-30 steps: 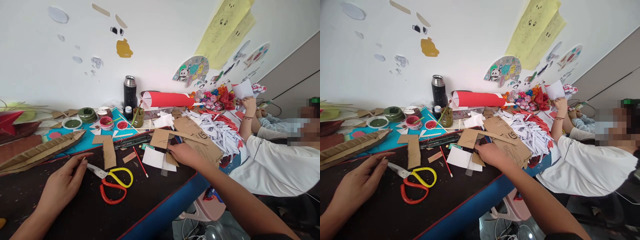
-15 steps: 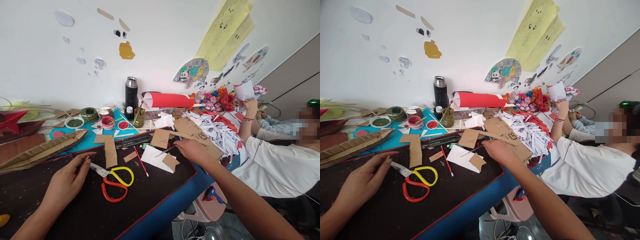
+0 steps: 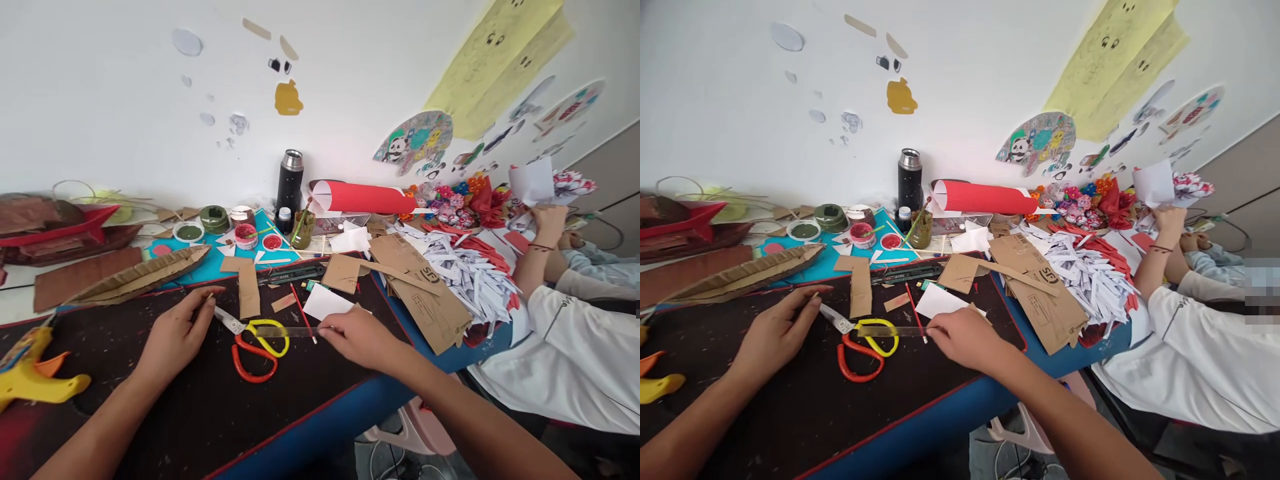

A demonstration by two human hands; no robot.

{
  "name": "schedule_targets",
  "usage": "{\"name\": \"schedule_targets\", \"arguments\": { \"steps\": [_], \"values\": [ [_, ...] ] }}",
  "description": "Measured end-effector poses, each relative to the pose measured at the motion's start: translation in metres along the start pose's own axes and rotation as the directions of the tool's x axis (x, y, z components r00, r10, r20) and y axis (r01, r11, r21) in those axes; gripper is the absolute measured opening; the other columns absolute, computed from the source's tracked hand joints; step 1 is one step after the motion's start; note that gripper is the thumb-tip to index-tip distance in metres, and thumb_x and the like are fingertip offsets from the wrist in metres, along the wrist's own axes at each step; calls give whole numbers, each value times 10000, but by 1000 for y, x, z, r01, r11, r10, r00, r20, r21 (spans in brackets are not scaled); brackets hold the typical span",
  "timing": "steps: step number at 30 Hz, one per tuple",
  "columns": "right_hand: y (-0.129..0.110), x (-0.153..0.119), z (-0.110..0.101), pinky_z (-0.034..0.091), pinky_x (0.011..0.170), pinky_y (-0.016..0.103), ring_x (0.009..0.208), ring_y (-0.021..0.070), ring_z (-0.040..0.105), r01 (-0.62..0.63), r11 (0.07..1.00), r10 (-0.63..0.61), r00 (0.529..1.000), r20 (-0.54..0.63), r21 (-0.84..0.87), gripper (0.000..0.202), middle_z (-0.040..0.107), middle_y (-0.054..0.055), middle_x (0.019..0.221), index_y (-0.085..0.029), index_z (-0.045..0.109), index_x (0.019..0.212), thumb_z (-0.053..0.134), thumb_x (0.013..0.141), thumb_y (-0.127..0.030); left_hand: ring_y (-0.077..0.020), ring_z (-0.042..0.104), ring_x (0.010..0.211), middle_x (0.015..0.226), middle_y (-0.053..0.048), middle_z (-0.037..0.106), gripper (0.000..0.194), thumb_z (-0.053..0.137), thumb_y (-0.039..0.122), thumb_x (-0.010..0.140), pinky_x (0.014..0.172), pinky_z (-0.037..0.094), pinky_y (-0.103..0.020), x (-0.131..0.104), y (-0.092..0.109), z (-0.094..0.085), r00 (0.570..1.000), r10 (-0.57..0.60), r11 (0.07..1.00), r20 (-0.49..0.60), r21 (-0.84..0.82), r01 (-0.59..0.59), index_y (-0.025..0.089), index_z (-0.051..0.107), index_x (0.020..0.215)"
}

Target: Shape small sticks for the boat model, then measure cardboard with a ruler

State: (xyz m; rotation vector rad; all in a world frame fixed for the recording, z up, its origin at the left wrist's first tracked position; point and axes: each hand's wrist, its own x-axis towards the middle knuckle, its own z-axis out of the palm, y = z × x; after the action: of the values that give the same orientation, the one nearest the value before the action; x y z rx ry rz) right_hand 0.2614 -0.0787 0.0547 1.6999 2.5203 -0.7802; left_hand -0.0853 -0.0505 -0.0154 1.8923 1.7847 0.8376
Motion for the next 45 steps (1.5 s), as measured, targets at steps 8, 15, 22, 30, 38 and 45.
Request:
{"name": "schedule_targets", "arguments": {
  "steps": [8, 15, 22, 30, 38, 45],
  "values": [
    [-53, 29, 21, 461, 704, 252, 704, 172, 730, 56, 948, -90, 992, 93, 312, 297, 774, -15, 678, -213, 813, 1250, 575, 1078, -259, -202, 741, 807, 1023, -55, 819, 460, 473, 478, 996, 727, 508, -239, -3, 6, -12, 998, -64, 998, -22, 6, 64, 189, 728, 1246],
    [-5, 2, 8, 493, 790, 301, 892, 219, 785, -94, 987, 114, 981, -159, 132, 264, 856, 33, 1030, -260, 826, 1207, 610, 1078, -340, -225, 768, 815, 989, -69, 825, 482, 471, 492, 977, 699, 511, -249, -4, 1, -12, 994, -54, 998, -94, 15, 56, 191, 748, 1232],
    [29, -30, 22, 540, 798, 344, 914, 299, 791, -135, 971, 133, 991, -26, -197, 593, 851, 85, 980, -261, 624, 1554, 717, 1020, -503, -207, 766, 783, 1017, -47, 836, 483, 455, 524, 964, 698, 522, -244, -4, 9, -5, 999, -20, 1000, -50, -5, 20, 220, 771, 1167],
    [57, -21, 33, 568, 855, 374, 1044, 319, 797, -212, 947, 182, 973, -143, -241, 467, 840, 127, 1166, -263, 631, 1550, 528, 1102, -344, -220, 759, 801, 1008, -40, 837, 467, 485, 544, 929, 692, 526, -244, 0, 3, -2, 991, -97, 995, -92, -21, 96, 241, 773, 1137],
    [102, -42, 18, 521, 727, 333, 809, 266, 757, -311, 950, 302, 902, -308, 21, 449, 819, 71, 910, -201, 700, 1430, 505, 1077, -398, -195, 718, 717, 1021, -34, 842, 475, 479, 549, 925, 709, 534, -244, -1, 8, -3, 997, -58, 998, -55, -9, 57, 237, 765, 1140],
    [66, -19, 15, 474, 728, 325, 839, 280, 761, -310, 947, 291, 939, -182, -83, 691, 802, 56, 858, -185, 522, 1618, 651, 1033, -527, -211, 722, 707, 1004, -51, 839, 479, 476, 530, 928, 671, 522, -254, -1, 11, -6, 995, -98, 995, -23, 12, 98, 220, 762, 1155]
  ]
}}
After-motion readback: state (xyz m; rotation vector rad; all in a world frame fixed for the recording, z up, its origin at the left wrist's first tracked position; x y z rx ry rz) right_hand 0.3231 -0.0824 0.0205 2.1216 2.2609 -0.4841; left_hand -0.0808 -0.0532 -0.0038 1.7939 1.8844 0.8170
